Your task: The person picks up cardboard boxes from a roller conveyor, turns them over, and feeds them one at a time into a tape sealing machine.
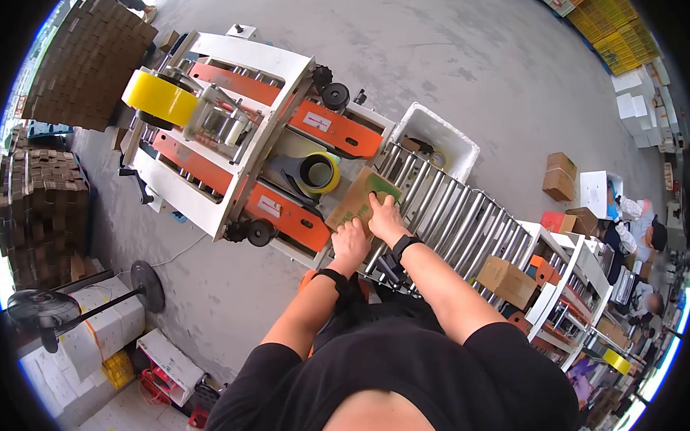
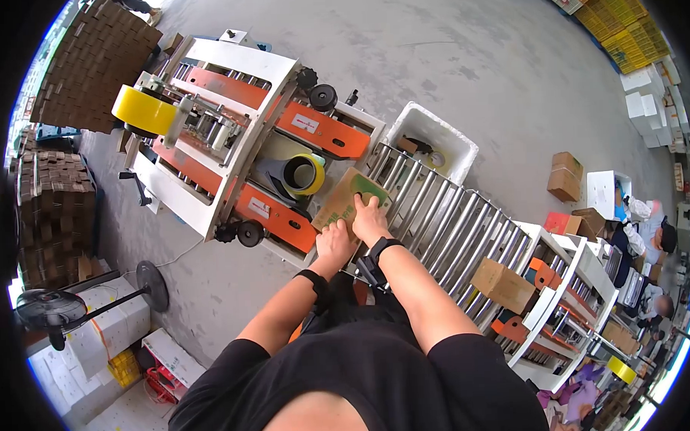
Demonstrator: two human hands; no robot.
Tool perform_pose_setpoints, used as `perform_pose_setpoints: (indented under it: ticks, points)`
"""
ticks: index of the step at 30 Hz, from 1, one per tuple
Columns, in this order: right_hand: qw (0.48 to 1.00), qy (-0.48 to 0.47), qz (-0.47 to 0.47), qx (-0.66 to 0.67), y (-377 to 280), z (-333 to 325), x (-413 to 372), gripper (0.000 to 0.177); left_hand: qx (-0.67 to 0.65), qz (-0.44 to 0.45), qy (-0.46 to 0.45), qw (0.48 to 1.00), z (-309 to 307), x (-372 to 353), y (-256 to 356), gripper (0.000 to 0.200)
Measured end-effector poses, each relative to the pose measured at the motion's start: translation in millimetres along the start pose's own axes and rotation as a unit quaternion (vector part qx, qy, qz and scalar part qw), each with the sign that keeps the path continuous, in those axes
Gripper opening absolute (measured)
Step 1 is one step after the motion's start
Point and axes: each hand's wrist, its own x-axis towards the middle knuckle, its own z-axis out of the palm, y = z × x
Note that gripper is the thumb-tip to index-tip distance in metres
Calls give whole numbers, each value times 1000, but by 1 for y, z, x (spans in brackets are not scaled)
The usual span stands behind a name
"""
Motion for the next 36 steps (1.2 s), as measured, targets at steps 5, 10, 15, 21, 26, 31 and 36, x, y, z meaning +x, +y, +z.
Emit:
perform_pose_setpoints:
  ticks: [5,10,15,21,26,31,36]
  points:
    - [995,38,-71,50,-8,5,19,60,-35,-39,121,991,2,8,-15,50]
    - [963,92,-218,130,-8,19,23,51,-46,12,77,996,-11,-1,-30,50]
    - [982,14,-149,114,43,5,2,17,-113,107,-99,983,-4,-12,-36,48]
    - [985,153,-14,76,163,-19,-79,13,-27,236,-206,949,60,2,-67,37]
    - [947,308,86,12,271,-32,-161,14,88,179,-253,947,63,2,-70,19]
    - [959,77,254,-104,280,-75,-237,90,117,170,-257,944,60,7,-72,21]
    - [945,69,263,-184,341,-34,-220,116,84,138,-247,955,65,5,-76,22]
